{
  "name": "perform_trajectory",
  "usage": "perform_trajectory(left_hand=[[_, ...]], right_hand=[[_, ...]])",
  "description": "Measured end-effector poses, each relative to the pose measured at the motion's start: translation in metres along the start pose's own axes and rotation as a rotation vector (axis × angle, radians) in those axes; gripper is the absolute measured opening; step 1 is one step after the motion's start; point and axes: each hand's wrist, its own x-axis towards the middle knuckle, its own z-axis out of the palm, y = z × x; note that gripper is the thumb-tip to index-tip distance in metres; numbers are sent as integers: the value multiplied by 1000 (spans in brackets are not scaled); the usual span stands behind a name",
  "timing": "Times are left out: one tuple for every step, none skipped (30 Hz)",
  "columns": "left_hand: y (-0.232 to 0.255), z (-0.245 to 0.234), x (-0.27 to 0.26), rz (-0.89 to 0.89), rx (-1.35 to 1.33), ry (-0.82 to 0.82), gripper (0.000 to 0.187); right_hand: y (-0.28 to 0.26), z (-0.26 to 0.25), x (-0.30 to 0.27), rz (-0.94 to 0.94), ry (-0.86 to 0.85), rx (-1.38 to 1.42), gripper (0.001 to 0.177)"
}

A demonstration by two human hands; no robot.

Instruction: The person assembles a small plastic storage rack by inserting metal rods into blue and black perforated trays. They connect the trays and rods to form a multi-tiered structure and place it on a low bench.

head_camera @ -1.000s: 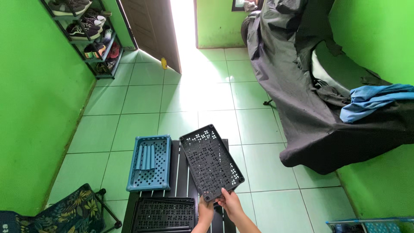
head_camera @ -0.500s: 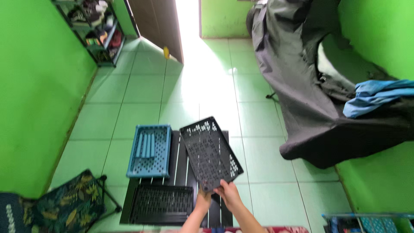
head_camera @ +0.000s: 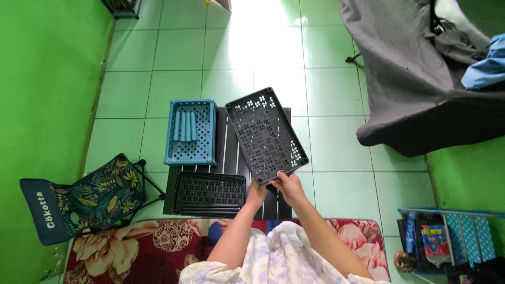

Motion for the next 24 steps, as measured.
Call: perform_trajectory(left_hand=[[-1,0,-1,-1,7,-6,34],[-3,0,-3,-1,14,-12,33],[-4,0,-2,-38,-62,-8,35],[-5,0,-2,-76,-139,-4,38],[-6,0,0,-112,-217,2,40],[-7,-1,3,-141,-195,10,43],[-8,-2,7,-167,-175,20,46],[-8,-4,8,-194,-155,30,48],[-9,-4,6,-175,-184,36,50],[-10,-4,5,-157,-213,41,51],[-10,-4,9,-131,-242,47,53],[-9,-3,12,-154,-163,42,49],[-9,-2,12,-180,-85,38,45],[-9,-1,12,-206,-7,34,41],[-10,1,9,-188,-59,30,39],[-10,2,6,-171,-111,26,37],[-11,1,4,-151,-161,22,34],[-12,1,1,-154,-155,29,39],[-12,0,4,-152,-147,36,45],[-12,-1,6,-149,-140,42,50],[-11,-1,6,-161,-120,46,48],[-11,-1,7,-172,-101,50,46],[-11,-1,6,-185,-82,54,44],[-10,-1,6,-168,-112,47,43]], right_hand=[[-1,2,-3,2,-1,0,19],[-2,4,-6,-3,-7,4,20],[-4,6,-7,-11,-14,6,20],[-6,8,-8,-18,-21,8,20],[-8,9,-8,-22,-22,4,20],[-12,10,-8,-26,-24,1,19],[-16,11,-6,-30,-28,-5,19],[-18,11,-7,-32,-18,-16,19],[-18,10,-8,-32,-8,-27,19],[-18,9,-10,-31,1,-39,19],[-21,9,-9,-21,17,-30,18],[-23,11,-9,-11,32,-22,17],[-24,12,-9,1,48,-14,17],[-25,12,-9,-6,34,-10,17],[-24,12,-12,-9,24,-5,18],[-22,12,-14,-11,14,0,18],[-21,13,-16,-13,14,-3,18],[-20,14,-18,-15,15,-6,18],[-21,16,-17,-23,13,-7,18],[-23,19,-15,-25,18,-3,18],[-22,21,-17,-25,26,1,18],[-21,22,-18,-25,33,6,18],[-20,22,-19,-33,30,10,19],[-19,22,-20,-42,27,14,19]])
